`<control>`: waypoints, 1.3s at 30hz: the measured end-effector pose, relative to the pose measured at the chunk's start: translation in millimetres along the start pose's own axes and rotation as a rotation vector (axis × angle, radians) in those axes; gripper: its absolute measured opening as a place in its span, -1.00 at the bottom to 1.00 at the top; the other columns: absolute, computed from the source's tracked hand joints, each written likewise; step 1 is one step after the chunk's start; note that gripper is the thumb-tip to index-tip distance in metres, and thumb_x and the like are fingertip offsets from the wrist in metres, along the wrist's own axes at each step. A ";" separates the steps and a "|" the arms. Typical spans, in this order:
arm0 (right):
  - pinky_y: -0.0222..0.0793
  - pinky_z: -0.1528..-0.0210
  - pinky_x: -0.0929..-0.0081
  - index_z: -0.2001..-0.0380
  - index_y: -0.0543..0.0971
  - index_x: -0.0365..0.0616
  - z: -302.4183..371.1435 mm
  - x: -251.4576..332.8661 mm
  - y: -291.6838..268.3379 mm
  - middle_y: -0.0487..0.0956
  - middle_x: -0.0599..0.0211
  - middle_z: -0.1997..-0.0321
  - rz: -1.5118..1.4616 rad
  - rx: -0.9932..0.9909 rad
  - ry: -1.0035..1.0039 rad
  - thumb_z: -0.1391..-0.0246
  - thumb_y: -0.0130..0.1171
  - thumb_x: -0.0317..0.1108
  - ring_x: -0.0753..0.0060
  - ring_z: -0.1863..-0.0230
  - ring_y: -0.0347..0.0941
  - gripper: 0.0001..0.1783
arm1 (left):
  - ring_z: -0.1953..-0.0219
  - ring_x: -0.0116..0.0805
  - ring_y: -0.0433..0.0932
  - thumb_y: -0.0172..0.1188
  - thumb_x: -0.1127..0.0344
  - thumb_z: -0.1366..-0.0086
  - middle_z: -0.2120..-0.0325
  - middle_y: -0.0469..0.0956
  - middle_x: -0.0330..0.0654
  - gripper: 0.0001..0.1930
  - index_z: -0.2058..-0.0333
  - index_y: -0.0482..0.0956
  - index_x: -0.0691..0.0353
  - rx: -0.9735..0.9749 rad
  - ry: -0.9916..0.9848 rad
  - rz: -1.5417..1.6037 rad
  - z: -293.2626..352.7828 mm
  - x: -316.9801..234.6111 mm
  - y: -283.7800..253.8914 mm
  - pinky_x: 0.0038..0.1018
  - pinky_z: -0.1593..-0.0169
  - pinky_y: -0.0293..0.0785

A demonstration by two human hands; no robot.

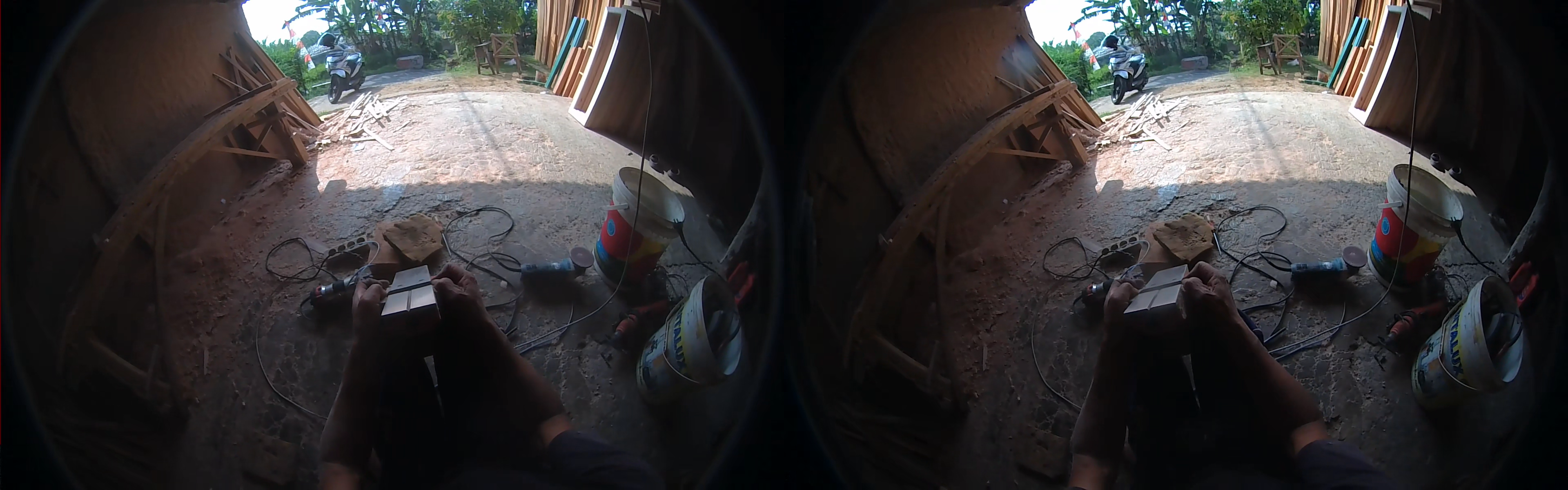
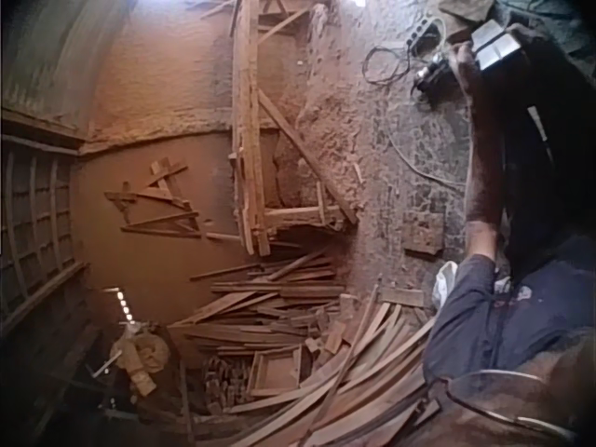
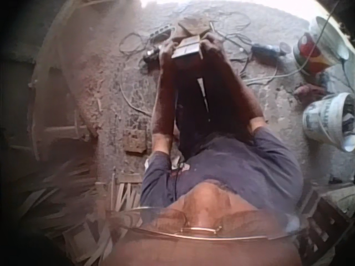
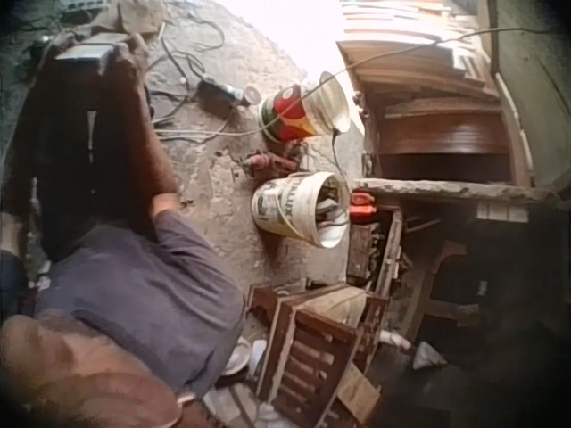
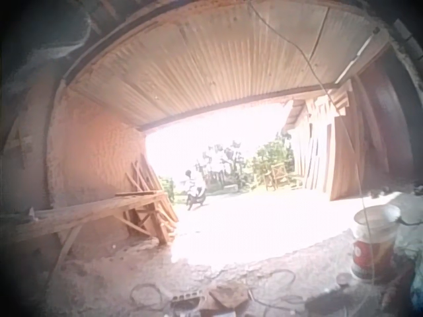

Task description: The person assembles a hand planer, using a t-handle hex key to tighten screws on the tool's body while sitting on the floor.

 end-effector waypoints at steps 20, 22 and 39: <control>0.48 -0.02 0.14 0.05 0.56 -0.14 31.2 -99.1 -217.9 0.61 -0.07 0.07 1.100 -0.096 0.288 -0.16 0.08 -0.26 -0.11 0.05 0.58 -0.67 | -0.19 0.00 0.29 -0.04 0.33 0.02 0.12 0.41 0.09 -0.66 0.21 0.32 0.30 -0.320 0.259 0.155 116.3 -49.1 -25.8 -0.02 -0.32 0.10; 0.48 -0.02 0.07 0.01 0.52 -0.10 50.7 -148.7 -239.5 0.58 -0.10 0.06 1.365 0.005 0.403 -0.13 0.09 -0.28 -0.20 0.02 0.55 -0.65 | -0.19 0.00 0.29 -0.04 0.31 0.03 0.12 0.40 0.09 -0.64 0.20 0.32 0.29 -0.327 0.268 0.172 114.4 -47.8 -33.5 0.00 -0.32 0.08; -0.07 0.77 0.71 0.21 0.51 -0.08 -13.2 85.6 -113.4 0.27 0.65 0.64 0.357 -0.271 -0.272 -0.39 -0.03 -0.01 0.83 0.75 0.06 -0.64 | -0.18 -0.19 0.30 -0.13 0.58 -0.02 -0.02 0.34 0.02 -0.63 0.12 0.26 0.27 -0.274 0.235 0.279 108.6 -50.3 -5.4 -0.22 -0.33 0.12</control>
Point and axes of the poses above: each hand's wrist, its own z-axis away from the middle knuckle, its own y-axis out of the palm, x = y × z, the point moved 2 cm from there along -z, towards the middle knuckle
